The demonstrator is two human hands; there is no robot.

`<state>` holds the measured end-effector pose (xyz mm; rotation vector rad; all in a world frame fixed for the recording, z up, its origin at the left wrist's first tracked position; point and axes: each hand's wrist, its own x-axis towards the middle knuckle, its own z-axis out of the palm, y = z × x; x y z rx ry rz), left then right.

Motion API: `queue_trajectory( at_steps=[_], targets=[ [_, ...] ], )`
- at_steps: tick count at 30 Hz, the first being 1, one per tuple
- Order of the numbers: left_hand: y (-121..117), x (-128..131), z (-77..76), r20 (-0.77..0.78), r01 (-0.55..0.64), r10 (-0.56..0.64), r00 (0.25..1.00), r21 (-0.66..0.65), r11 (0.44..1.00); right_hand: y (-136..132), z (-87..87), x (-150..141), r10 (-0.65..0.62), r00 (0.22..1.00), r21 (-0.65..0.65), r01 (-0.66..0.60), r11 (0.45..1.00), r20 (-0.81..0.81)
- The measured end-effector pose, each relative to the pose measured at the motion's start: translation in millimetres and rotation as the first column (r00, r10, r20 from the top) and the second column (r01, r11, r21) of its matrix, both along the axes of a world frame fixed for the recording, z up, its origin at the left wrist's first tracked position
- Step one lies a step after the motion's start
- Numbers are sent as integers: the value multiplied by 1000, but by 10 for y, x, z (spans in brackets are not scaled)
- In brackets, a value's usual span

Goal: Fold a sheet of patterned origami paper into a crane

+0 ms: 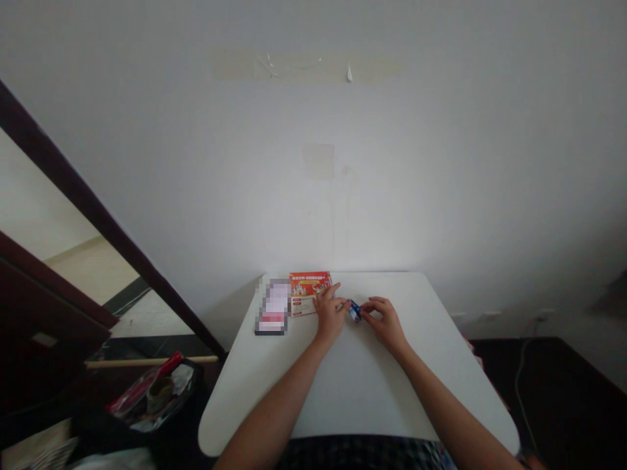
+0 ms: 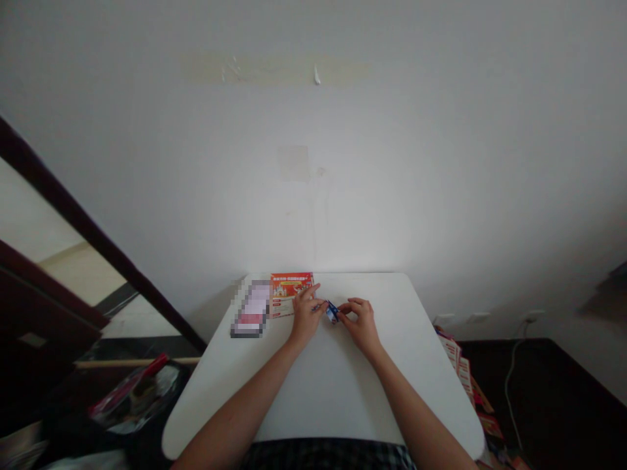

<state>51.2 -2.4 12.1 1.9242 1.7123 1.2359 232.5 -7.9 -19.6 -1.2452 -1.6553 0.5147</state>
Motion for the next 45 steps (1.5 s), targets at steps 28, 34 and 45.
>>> queue_trajectory(
  at_steps=[28,34,45],
  targets=[
    [-18,20,3,34,-30,28,999,62,998,-26,31,-22,38,998,-25,-37,999,46],
    [-16,25,-33,-63,-63,64,996,9,998,-33,58,-26,-5,998,-6,5,1000,68],
    [-73,60,-43,-300,-40,-2,954,-135,990,29,-10,7,-146,960,-2,151,989,237]
  ],
)
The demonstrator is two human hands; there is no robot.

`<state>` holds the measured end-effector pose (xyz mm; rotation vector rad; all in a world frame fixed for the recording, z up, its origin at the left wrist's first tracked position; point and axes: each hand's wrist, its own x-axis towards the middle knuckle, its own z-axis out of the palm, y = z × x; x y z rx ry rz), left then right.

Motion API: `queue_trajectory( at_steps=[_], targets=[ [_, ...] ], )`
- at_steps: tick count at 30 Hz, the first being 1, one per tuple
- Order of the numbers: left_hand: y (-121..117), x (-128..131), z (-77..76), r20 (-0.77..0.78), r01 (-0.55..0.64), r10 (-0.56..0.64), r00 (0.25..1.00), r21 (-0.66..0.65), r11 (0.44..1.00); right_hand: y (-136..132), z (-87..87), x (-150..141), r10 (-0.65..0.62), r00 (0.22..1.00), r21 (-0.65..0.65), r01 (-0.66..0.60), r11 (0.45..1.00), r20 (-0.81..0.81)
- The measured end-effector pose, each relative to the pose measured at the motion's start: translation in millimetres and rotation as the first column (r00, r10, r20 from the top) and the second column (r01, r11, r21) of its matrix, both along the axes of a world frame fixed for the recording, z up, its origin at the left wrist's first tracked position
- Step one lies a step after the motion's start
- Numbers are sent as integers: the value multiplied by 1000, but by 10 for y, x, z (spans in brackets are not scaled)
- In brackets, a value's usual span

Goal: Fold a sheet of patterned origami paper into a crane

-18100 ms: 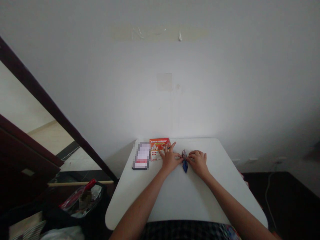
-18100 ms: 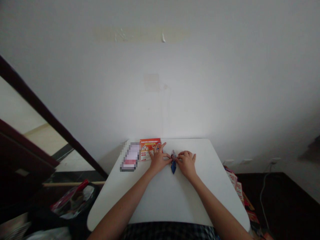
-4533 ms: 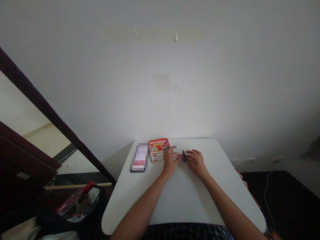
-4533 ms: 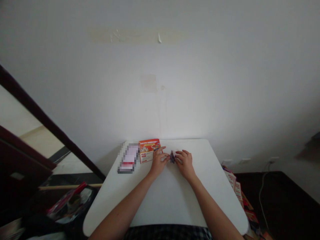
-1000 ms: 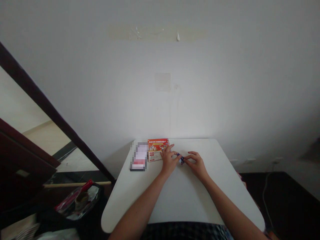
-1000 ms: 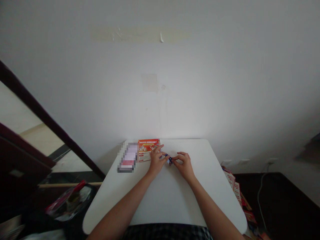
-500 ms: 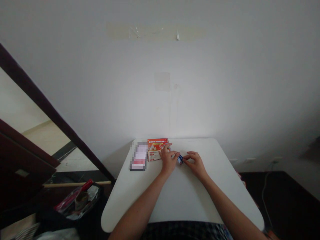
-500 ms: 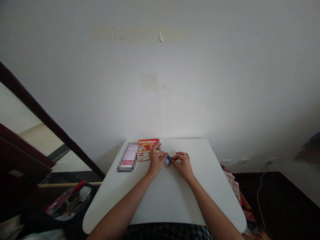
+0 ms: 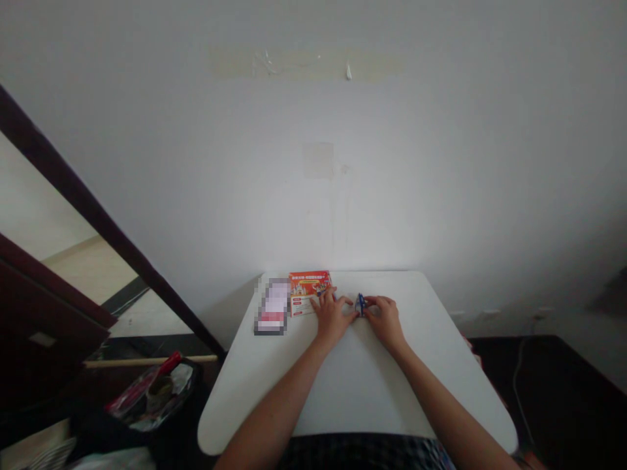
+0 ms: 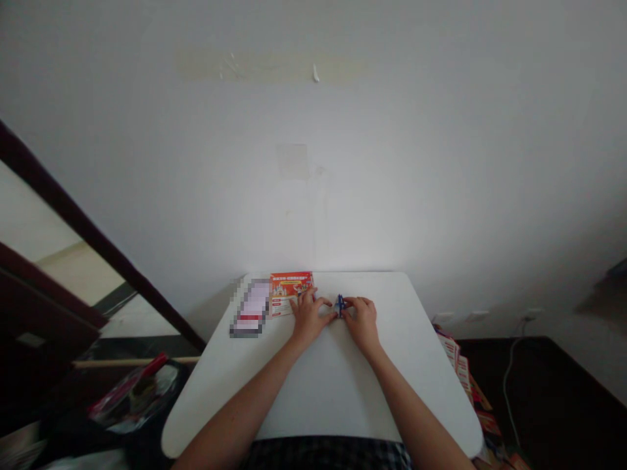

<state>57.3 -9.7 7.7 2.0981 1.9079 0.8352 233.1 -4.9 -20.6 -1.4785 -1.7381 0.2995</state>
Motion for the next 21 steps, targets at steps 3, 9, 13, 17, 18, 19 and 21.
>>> queue_trajectory(
  at_steps=[3,9,13,17,18,19,21],
  targets=[
    [8,3,11,-8,1,-1,1000,-13,1000,4,-5,-8,-31,994,21,30,999,103],
    [26,-3,11,-9,14,-14,1000,-26,1000,5,-14,-28,-86,982,23,83,996,170],
    [20,-6,11,17,24,-23,1000,-26,999,5,-1,-19,-65,988,26,62,998,140],
    [-3,14,38,66,34,-33,997,-7,999,4,11,-9,-48,992,42,43,998,116],
    [-6,21,47,79,37,-36,996,-2,999,6,11,-8,-50,992,39,46,998,117],
    [-7,26,55,91,43,-43,995,1,999,10,9,-8,-57,992,34,53,998,117],
    [-1,29,69,112,55,-54,992,0,999,20,3,-6,-70,991,20,68,997,110]
  ],
)
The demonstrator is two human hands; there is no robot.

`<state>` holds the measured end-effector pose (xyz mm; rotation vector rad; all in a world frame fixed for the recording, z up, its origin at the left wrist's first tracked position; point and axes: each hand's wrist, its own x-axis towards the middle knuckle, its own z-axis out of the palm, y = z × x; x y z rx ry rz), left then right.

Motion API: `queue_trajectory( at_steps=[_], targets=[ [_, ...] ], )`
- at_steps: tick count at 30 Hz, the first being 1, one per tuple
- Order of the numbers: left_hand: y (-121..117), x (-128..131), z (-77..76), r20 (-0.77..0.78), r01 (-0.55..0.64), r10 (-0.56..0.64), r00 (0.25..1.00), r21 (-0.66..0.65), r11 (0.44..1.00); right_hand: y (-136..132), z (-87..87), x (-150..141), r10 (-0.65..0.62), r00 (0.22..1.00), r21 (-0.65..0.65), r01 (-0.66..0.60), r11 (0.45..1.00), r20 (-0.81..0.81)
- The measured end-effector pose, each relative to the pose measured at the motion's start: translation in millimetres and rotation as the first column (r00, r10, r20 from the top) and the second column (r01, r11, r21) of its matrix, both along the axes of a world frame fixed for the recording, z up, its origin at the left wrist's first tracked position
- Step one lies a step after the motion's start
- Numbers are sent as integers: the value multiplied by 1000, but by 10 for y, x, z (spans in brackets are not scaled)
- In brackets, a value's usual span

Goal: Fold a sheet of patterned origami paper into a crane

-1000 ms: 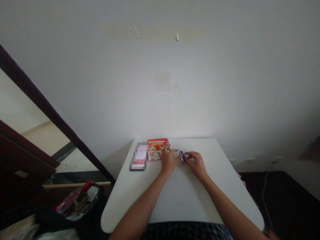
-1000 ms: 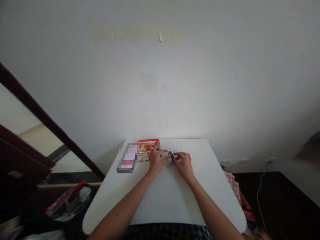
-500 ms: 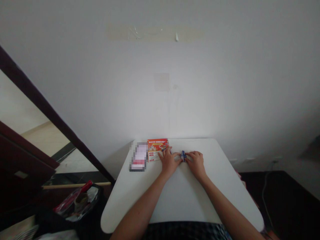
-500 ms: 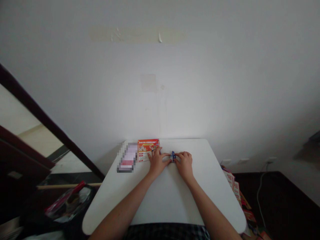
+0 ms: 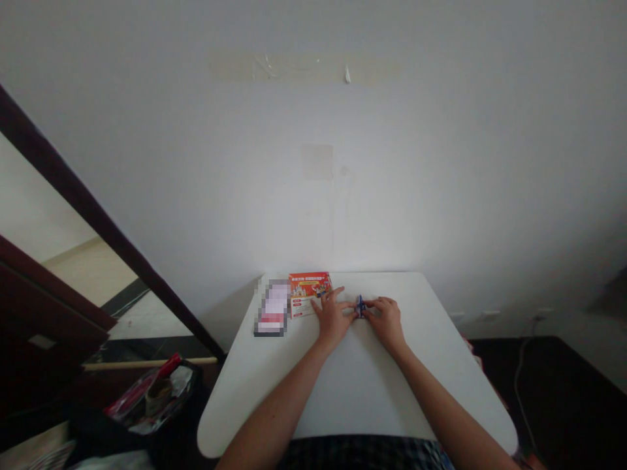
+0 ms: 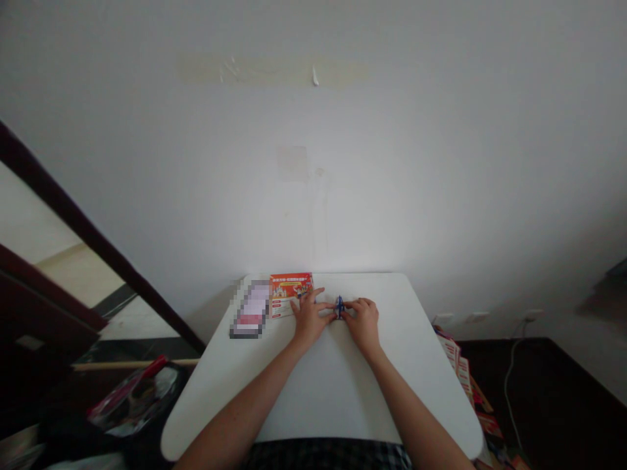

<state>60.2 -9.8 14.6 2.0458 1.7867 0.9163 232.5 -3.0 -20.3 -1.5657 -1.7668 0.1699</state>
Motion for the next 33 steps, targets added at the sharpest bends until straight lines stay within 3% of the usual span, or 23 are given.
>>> queue_trajectory(
  at_steps=[7,11,18,25,33],
  targets=[
    [29,-33,18,9,5,-5,1000,-44,999,10,-25,17,15,1000,8,-15,1000,-18],
    [19,-40,-5,8,23,-23,1000,-27,999,-18,14,14,89,996,30,-88,996,-26],
    [1,-49,-33,-33,45,-45,998,13,999,-154,157,0,170,977,62,-179,982,129],
    [13,-160,2,-138,236,-230,964,35,971,-204,198,-4,209,949,33,-223,974,234],
    [41,-253,-10,-205,285,-277,939,15,958,-197,218,32,246,940,-34,-245,969,236]
  ],
)
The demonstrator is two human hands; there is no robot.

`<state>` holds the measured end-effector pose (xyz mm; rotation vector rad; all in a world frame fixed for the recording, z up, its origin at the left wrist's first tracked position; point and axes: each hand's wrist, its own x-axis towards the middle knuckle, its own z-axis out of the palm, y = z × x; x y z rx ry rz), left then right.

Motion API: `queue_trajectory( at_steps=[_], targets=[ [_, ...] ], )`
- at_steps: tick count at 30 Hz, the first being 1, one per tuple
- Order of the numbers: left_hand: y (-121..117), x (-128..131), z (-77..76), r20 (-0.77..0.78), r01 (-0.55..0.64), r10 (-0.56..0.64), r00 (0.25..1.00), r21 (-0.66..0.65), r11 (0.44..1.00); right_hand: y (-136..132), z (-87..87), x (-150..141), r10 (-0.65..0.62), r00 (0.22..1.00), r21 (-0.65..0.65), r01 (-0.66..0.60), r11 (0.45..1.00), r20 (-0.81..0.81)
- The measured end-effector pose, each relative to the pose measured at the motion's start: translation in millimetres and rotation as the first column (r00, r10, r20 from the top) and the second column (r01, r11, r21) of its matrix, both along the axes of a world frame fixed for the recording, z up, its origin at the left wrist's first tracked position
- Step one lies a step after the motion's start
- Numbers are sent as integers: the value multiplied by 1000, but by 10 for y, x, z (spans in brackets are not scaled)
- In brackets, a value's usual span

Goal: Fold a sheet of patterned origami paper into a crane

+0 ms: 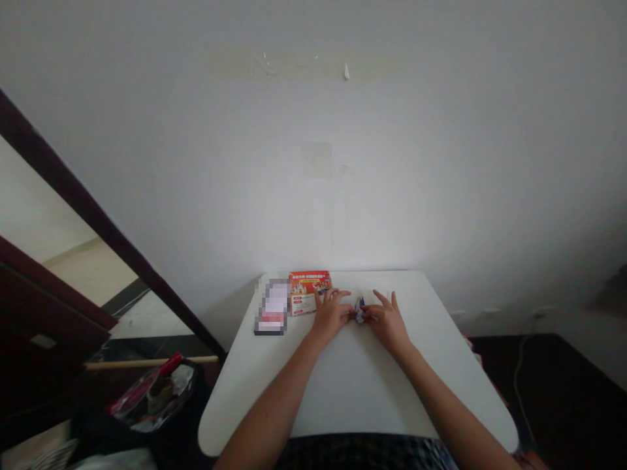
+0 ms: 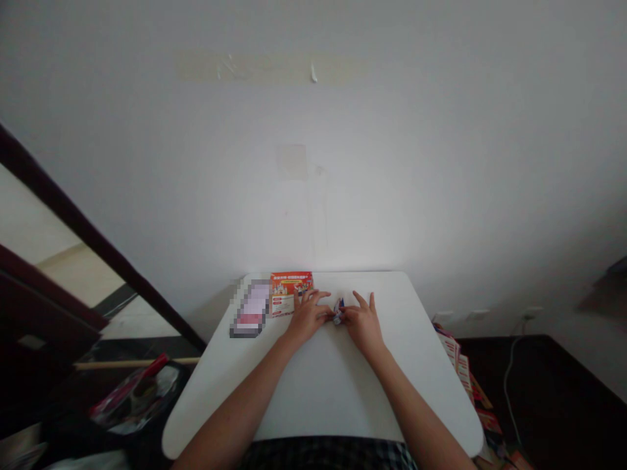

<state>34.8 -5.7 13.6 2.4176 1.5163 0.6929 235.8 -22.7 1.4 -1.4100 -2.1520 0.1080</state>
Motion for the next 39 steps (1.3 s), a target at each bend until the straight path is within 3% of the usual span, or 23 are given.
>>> queue_trajectory(
  at_steps=[8,18,23,29,39],
  targets=[
    [-32,-22,40,2,6,-6,1000,-21,1000,-21,45,70,-33,999,-100,28,995,-40],
    [-58,41,-21,30,8,-8,1000,-6,1000,-6,12,108,3,1000,-50,-3,999,0],
    [-72,32,31,-15,-6,6,1000,-17,1000,-31,31,69,-35,998,-41,37,998,43],
    [-90,67,93,-59,58,-54,997,64,996,-14,89,61,-122,990,-71,127,989,70],
    [-96,-14,62,-31,3,-4,1000,-19,1000,48,-133,65,-228,972,-111,220,969,-64]
  ],
)
